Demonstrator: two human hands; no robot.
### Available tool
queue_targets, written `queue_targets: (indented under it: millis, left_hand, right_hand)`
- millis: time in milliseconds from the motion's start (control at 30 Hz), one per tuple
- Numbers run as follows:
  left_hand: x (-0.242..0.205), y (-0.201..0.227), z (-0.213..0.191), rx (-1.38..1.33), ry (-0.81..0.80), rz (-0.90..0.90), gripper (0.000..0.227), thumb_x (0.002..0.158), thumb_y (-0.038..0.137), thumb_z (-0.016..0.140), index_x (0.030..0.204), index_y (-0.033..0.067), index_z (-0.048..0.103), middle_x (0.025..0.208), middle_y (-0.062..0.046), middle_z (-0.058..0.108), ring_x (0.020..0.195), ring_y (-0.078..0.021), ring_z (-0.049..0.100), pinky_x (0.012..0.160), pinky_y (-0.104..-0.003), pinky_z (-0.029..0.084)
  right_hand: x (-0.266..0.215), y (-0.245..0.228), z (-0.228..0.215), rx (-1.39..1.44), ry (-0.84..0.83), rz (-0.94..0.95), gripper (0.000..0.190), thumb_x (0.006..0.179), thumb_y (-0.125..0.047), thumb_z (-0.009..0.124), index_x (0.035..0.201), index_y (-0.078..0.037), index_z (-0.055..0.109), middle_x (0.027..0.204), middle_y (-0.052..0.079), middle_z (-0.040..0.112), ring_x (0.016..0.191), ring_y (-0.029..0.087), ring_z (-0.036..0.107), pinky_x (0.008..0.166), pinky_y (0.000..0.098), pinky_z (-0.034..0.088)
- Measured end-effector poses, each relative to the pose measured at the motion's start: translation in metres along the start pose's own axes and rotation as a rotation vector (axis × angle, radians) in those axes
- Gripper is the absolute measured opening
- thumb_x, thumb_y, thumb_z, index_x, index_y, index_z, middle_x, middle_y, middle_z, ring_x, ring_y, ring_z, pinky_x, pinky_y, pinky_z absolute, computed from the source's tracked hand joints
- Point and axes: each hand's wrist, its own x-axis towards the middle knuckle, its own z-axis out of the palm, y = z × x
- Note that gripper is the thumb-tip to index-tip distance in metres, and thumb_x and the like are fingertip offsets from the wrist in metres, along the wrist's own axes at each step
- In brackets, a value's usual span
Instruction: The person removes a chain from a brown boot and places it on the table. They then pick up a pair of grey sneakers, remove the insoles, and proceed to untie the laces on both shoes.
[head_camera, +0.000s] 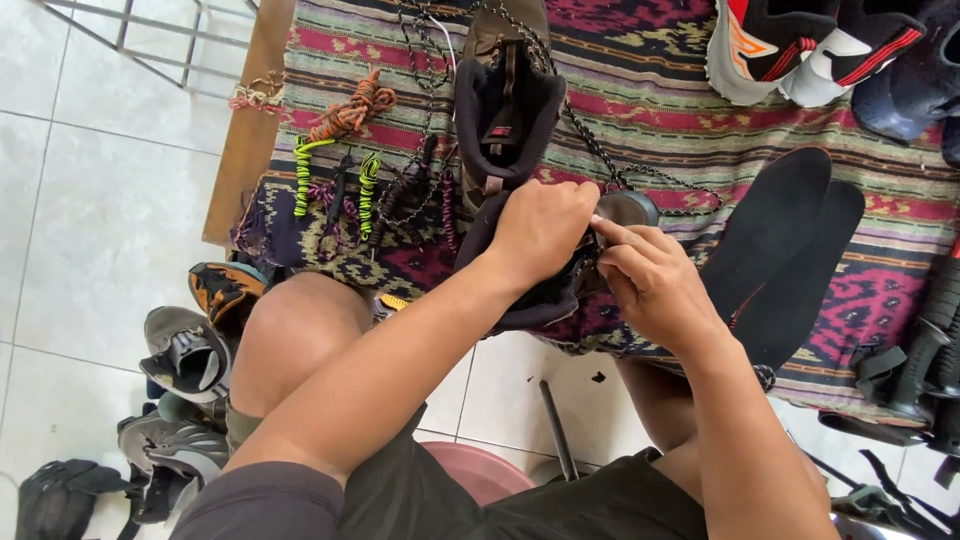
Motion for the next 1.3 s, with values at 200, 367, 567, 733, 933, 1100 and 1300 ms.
queue_targets:
  millis: [200,367,567,733,933,1100,1300]
  left_hand:
    - [-0.003,0.004,0.005,0.086,0.023,0.005,0.007,0.075,0.016,0.057,0.079,0.0165,0.052,0.060,0.000,0.058,0.054,-0.0238,0.063,0.056,-0.038,0.048]
    - [-0.006,0.003,0.011,0.076,0.053,0.008,0.007,0.075,0.016,0.057,0.081,0.0149,0.053,0.063,-0.001,0.059,0.055,-0.0250,0.063,0.058,-0.040,0.048]
    - [-0.008,0.003,-0.013,0.035,0.034,0.021,0.009,0.073,0.010,0.055,0.079,0.0165,0.053,0.063,0.002,0.057,0.055,-0.0252,0.062,0.054,-0.038,0.047]
    - [-0.011,-0.001,-0.019,-0.129,0.056,0.022,0.012,0.075,0.005,0.049,0.074,0.0163,0.050,0.060,0.001,0.052,0.054,-0.0302,0.059,0.052,-0.039,0.046]
    - [-0.018,0.000,-0.021,-0.174,0.116,0.018,0.016,0.071,0.002,0.046,0.069,0.0177,0.044,0.058,0.002,0.044,0.053,-0.0273,0.054,0.053,-0.035,0.045]
    - [-0.021,0.000,-0.016,-0.186,0.138,0.013,0.015,0.071,0.004,0.048,0.069,0.0185,0.044,0.059,0.003,0.043,0.055,-0.0251,0.054,0.055,-0.034,0.045]
    - [-0.020,0.002,-0.017,-0.173,0.160,0.013,0.013,0.072,0.007,0.049,0.069,0.0185,0.043,0.060,0.003,0.042,0.056,-0.0243,0.054,0.057,-0.034,0.045]
  right_hand:
    - [-0.002,0.001,0.004,-0.009,-0.007,0.019,0.008,0.091,-0.014,0.066,0.085,-0.011,0.062,0.118,0.008,0.069,0.099,0.030,0.064,0.075,0.0390,0.049]
    - [0.004,-0.001,0.000,0.019,-0.027,0.037,0.008,0.090,-0.014,0.066,0.085,-0.010,0.062,0.117,0.009,0.069,0.100,0.031,0.064,0.075,0.0405,0.049]
    - [0.002,0.020,-0.004,0.185,0.002,0.135,0.004,0.090,-0.009,0.068,0.086,-0.008,0.067,0.116,0.015,0.068,0.102,0.035,0.064,0.083,0.0434,0.050]
    - [0.012,0.040,0.009,0.148,0.072,0.214,0.008,0.092,-0.010,0.069,0.086,-0.015,0.067,0.111,0.004,0.064,0.101,0.028,0.057,0.084,0.0383,0.040]
    - [0.018,0.036,0.011,0.088,0.092,0.238,0.006,0.091,-0.016,0.072,0.089,-0.018,0.067,0.112,0.000,0.059,0.102,0.025,0.053,0.084,0.0375,0.035]
    - [0.020,0.028,0.010,0.113,0.101,0.261,0.007,0.090,-0.014,0.073,0.089,-0.018,0.068,0.112,0.000,0.056,0.101,0.024,0.049,0.086,0.0376,0.031]
    - [0.019,0.023,0.008,0.125,0.099,0.268,0.006,0.090,-0.014,0.072,0.089,-0.018,0.067,0.113,0.000,0.055,0.100,0.023,0.047,0.084,0.0384,0.030]
